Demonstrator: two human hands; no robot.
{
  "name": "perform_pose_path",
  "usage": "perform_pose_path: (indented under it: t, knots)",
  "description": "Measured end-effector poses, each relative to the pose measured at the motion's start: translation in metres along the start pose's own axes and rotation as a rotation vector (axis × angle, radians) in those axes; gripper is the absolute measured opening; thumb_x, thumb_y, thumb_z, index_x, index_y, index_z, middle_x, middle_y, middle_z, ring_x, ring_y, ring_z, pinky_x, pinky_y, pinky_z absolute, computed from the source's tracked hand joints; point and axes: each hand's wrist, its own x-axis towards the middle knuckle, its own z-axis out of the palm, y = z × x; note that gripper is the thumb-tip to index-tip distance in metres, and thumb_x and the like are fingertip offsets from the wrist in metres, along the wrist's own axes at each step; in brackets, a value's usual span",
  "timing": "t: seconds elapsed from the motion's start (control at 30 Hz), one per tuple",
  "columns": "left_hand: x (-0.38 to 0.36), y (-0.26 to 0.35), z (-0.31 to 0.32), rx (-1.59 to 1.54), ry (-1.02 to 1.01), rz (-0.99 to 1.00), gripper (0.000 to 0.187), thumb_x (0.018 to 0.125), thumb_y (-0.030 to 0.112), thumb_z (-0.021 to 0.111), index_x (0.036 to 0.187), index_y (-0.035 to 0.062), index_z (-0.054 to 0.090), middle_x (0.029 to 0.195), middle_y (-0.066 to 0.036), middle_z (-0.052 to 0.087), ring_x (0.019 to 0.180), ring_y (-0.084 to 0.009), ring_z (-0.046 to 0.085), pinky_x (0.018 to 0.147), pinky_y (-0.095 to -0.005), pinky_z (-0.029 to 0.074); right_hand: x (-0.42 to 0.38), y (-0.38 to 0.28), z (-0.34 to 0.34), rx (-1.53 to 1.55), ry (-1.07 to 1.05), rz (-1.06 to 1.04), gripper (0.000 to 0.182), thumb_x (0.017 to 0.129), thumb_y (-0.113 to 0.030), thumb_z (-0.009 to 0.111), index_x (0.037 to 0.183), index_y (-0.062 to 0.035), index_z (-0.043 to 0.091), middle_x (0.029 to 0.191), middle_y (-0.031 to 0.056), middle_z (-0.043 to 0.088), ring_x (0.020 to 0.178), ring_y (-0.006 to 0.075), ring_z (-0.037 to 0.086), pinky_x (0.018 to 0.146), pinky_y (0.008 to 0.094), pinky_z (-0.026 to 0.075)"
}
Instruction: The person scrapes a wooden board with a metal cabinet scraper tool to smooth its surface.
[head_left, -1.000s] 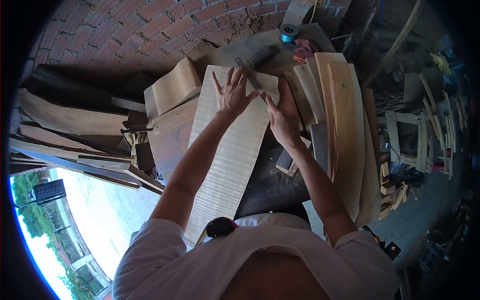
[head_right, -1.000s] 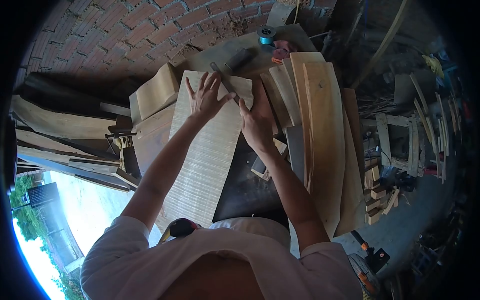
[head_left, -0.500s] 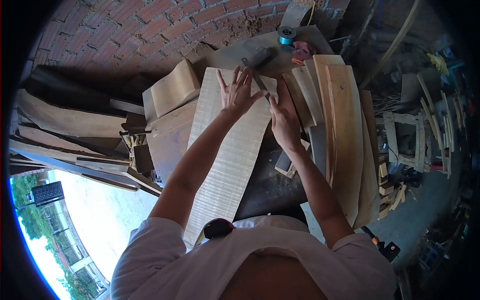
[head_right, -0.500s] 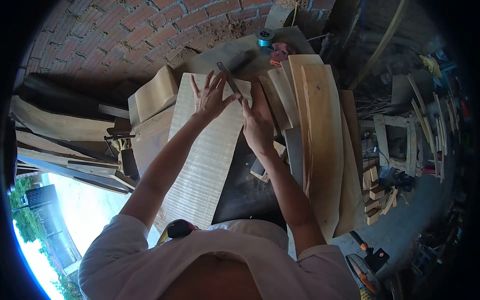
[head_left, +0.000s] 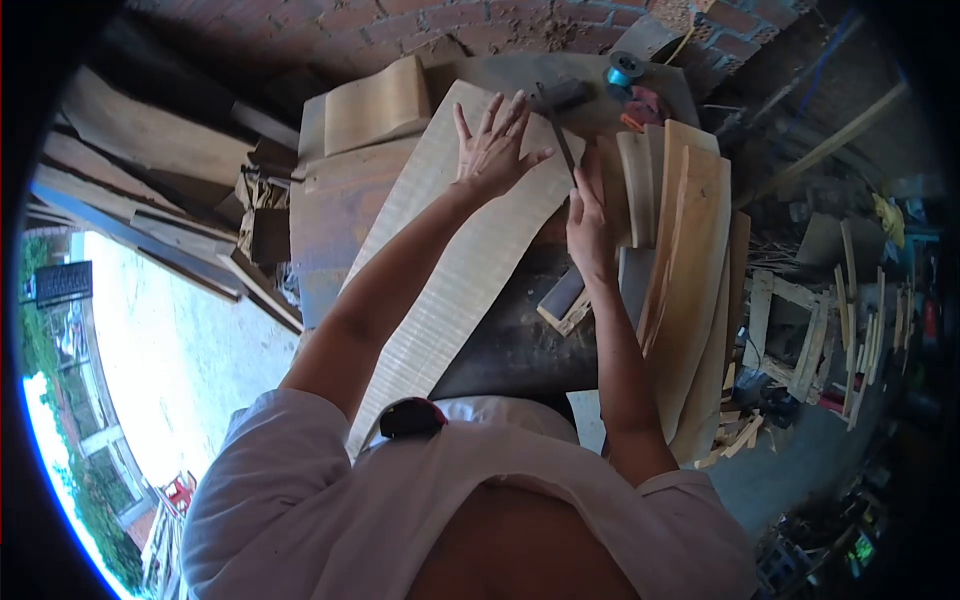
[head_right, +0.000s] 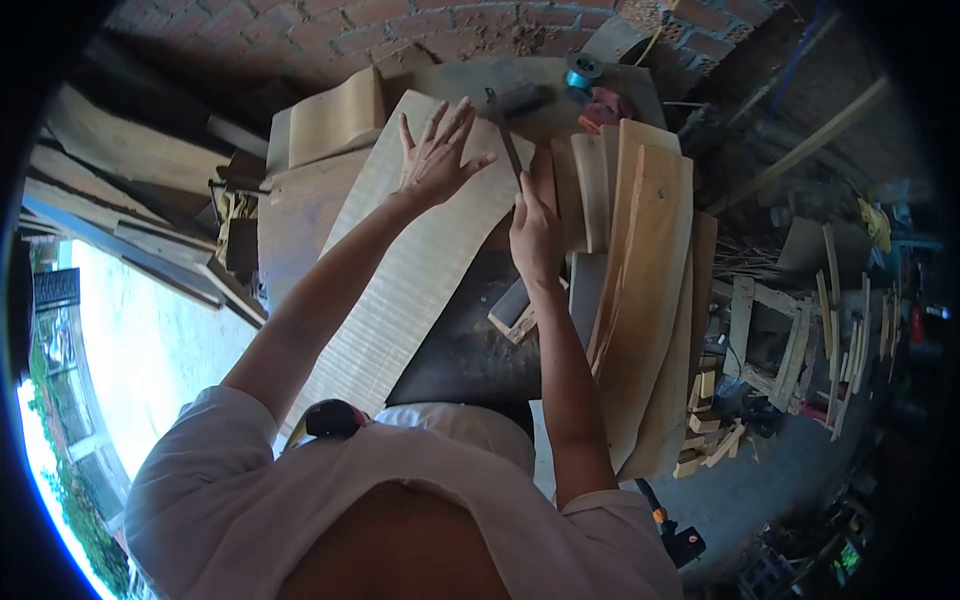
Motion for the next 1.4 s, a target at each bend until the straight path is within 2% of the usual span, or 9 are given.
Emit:
perform_pose_path:
  t: [0.13,0.3,0.57,0.67,0.87,1.07,1.3,1.37,1.4]
  knots:
    - [-0.127,-0.051,-0.005,0.138,-0.003,-0.108,0.087,0.095,0.066,0.047,0.160,0.0131,0.025,0.168,-0.003,0.019,0.156,-0.0296,0.013,0.117,-0.0697,-0.005,-0.034,-0.016,-0.018,-0.170,-0.287,0.071,0.038,0.104,-0.021,0.052,0.140,-0.0100,0.057,0.102,0.0186,0.071,0.093,0.0388,0.069,0.079,0.0465,0.053]
    - [-0.254,-0.061,-0.008,0.113,-0.203,-0.270,0.093,0.092,0.071,0.046,0.162,0.0166,0.019,0.169,-0.005,0.017,0.157,-0.0305,0.008,0.120,-0.0641,-0.005,-0.032,0.000,-0.006,-0.212,-0.200,-0.104,0.039,0.102,-0.023,0.056,0.141,-0.0177,0.058,0.076,0.0128,0.065,0.069,0.0318,0.066,0.064,0.0445,0.052]
    - [-0.260,-0.057,-0.001,0.099,-0.214,-0.339,0.096,0.093,0.075,0.040,0.163,0.0163,0.014,0.170,-0.006,0.014,0.157,-0.0311,0.004,0.123,-0.0577,-0.004,-0.034,-0.009,-0.012,-0.254,-0.261,-0.053,0.040,0.103,-0.026,0.055,0.142,-0.0179,0.056,0.089,0.0129,0.071,0.083,0.0329,0.070,0.072,0.0434,0.055]
    - [-0.260,-0.057,-0.002,0.067,-0.185,-0.330,0.095,0.093,0.075,0.041,0.163,0.0161,0.014,0.169,-0.006,0.015,0.157,-0.0316,0.004,0.122,-0.0584,-0.004,-0.049,-0.002,-0.008,-0.199,-0.137,-0.178,0.040,0.103,-0.027,0.054,0.142,-0.0179,0.056,0.094,0.0141,0.072,0.083,0.0337,0.071,0.072,0.0428,0.055]
    - [-0.283,-0.066,0.008,-0.015,-0.005,-0.254,0.087,0.094,0.068,0.047,0.162,0.0195,0.022,0.168,-0.007,0.020,0.156,-0.0337,0.012,0.121,-0.0630,0.002,-0.120,-0.032,-0.029,-0.192,-0.127,-0.016,0.042,0.104,-0.027,0.053,0.144,-0.0164,0.054,0.102,0.0177,0.072,0.082,0.0370,0.072,0.068,0.0435,0.056]
    - [-0.400,-0.085,-0.011,0.021,-0.092,-0.338,0.076,0.096,0.058,0.053,0.160,0.0255,0.027,0.169,-0.008,0.017,0.156,-0.0350,0.010,0.120,-0.0636,0.004,-0.190,-0.058,-0.046,-0.060,-0.129,0.174,0.047,0.104,-0.030,0.053,0.144,-0.0061,0.052,0.131,0.0225,0.064,0.118,0.0399,0.062,0.097,0.0431,0.051]
    - [-0.546,-0.122,-0.025,0.151,0.071,-0.910,0.085,0.095,0.055,0.060,0.163,0.0261,0.019,0.170,-0.011,0.008,0.156,-0.0355,0.008,0.119,-0.0646,0.002,-0.237,-0.070,-0.024,-0.061,-0.295,0.325,0.032,0.103,-0.035,0.053,0.105,-0.0043,0.064,0.105,0.0181,0.071,0.101,0.0403,0.067,0.085,0.0473,0.051]
    - [-0.579,-0.134,-0.020,0.144,0.153,-1.044,0.090,0.093,0.057,0.061,0.163,0.0244,0.016,0.170,-0.014,0.006,0.156,-0.0361,0.009,0.119,-0.0644,0.003,-0.241,-0.065,-0.009,-0.021,-0.228,0.276,0.034,0.104,-0.036,0.051,0.105,-0.0042,0.064,0.103,0.0181,0.071,0.099,0.0411,0.067,0.082,0.0479,0.051]
    - [-0.590,-0.137,-0.022,0.013,0.250,-1.305,0.096,0.091,0.059,0.064,0.163,0.0189,0.014,0.169,-0.017,0.009,0.155,-0.0358,0.013,0.120,-0.0602,0.008,-0.241,-0.063,0.001,0.018,-0.171,0.229,0.035,0.104,-0.037,0.050,0.105,-0.0041,0.064,0.101,0.0181,0.071,0.096,0.0419,0.067,0.079,0.0485,0.052]
